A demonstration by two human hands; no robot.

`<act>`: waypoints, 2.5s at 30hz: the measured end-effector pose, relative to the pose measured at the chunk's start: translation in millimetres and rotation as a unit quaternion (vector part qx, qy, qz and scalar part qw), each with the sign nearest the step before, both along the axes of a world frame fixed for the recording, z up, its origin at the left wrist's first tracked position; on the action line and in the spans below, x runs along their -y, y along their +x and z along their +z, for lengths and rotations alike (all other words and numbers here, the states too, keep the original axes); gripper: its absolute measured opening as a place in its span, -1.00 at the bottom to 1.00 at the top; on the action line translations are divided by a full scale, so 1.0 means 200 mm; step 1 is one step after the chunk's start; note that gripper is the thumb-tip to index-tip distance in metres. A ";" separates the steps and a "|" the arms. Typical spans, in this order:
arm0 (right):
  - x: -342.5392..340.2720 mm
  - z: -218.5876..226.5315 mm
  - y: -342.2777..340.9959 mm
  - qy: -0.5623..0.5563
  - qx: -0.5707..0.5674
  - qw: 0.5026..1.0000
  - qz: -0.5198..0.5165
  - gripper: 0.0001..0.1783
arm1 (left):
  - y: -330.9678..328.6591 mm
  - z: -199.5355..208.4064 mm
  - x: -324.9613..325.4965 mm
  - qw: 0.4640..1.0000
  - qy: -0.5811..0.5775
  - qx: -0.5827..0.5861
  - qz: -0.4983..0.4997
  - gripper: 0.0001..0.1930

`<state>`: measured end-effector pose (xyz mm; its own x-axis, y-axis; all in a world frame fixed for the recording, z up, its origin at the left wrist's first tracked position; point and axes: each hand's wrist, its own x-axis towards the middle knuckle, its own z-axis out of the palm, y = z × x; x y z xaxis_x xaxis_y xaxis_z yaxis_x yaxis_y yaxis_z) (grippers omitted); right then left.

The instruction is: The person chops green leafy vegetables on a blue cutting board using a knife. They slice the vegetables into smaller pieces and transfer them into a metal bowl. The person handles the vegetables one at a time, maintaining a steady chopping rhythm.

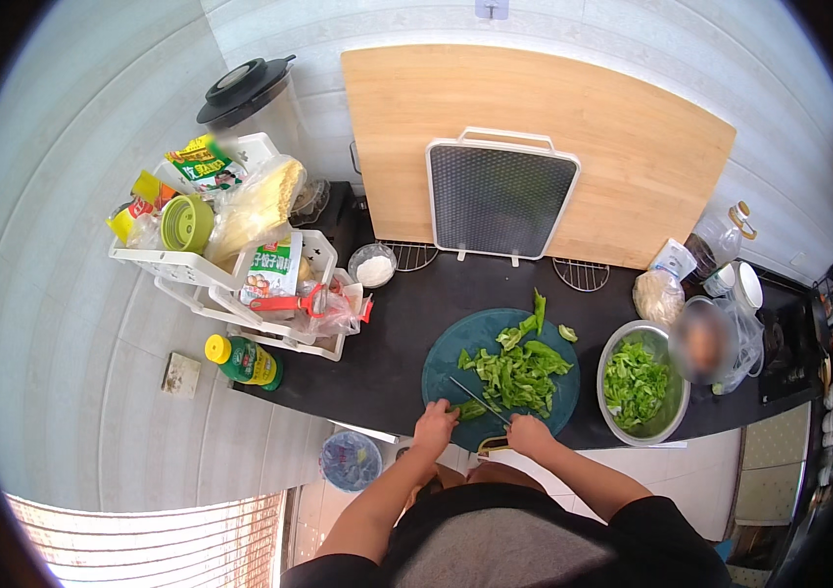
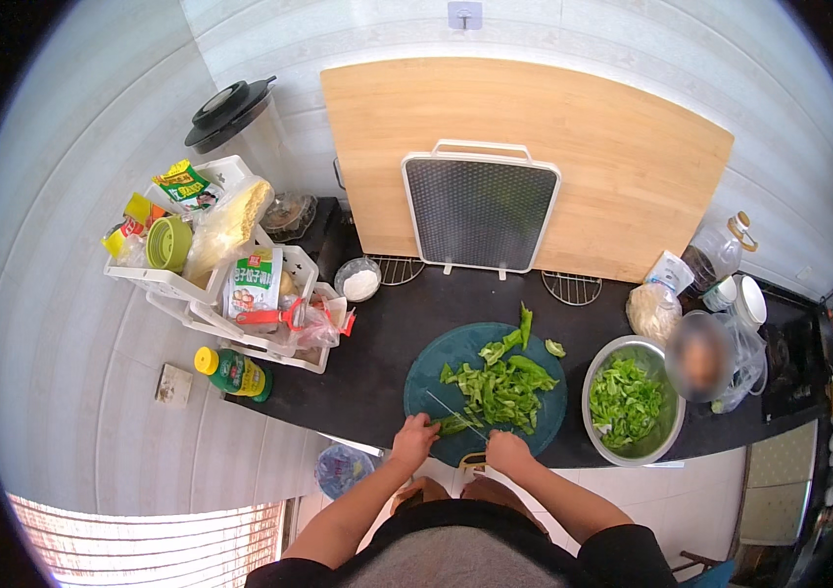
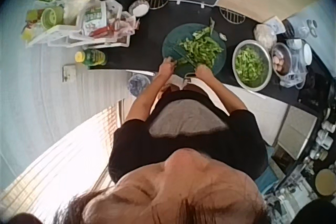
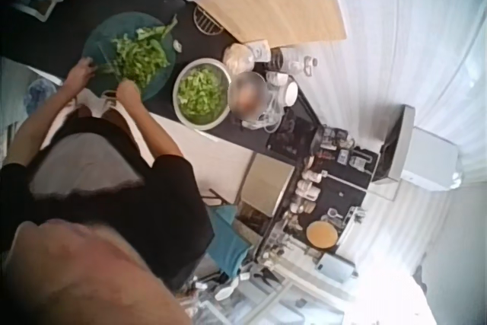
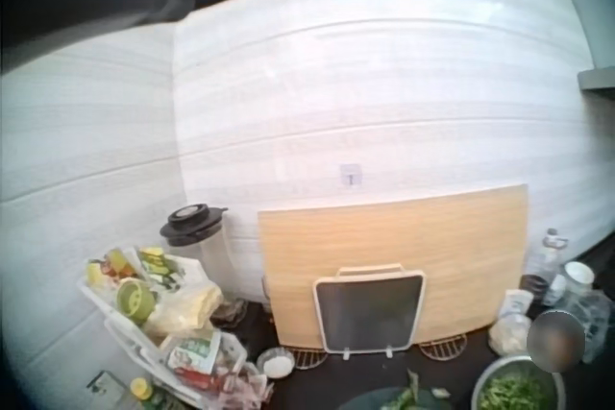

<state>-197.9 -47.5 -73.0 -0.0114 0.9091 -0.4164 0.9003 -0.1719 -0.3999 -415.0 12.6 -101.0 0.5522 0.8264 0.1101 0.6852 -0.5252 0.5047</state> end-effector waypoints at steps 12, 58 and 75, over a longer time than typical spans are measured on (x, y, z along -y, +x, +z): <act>-0.17 -0.13 -0.10 0.066 -0.048 0.992 -0.097 -0.80 | 0.00 0.00 0.00 0.999 0.026 -0.016 -0.010 -0.76; -0.23 -0.15 -0.20 0.086 -0.082 0.991 -0.067 -0.79 | 0.06 0.01 0.04 0.999 0.014 0.029 -0.020 -0.79; -0.03 0.13 0.03 0.022 -0.044 0.998 -0.036 -0.75 | 0.07 -0.02 0.06 0.996 0.027 0.079 -0.017 -0.79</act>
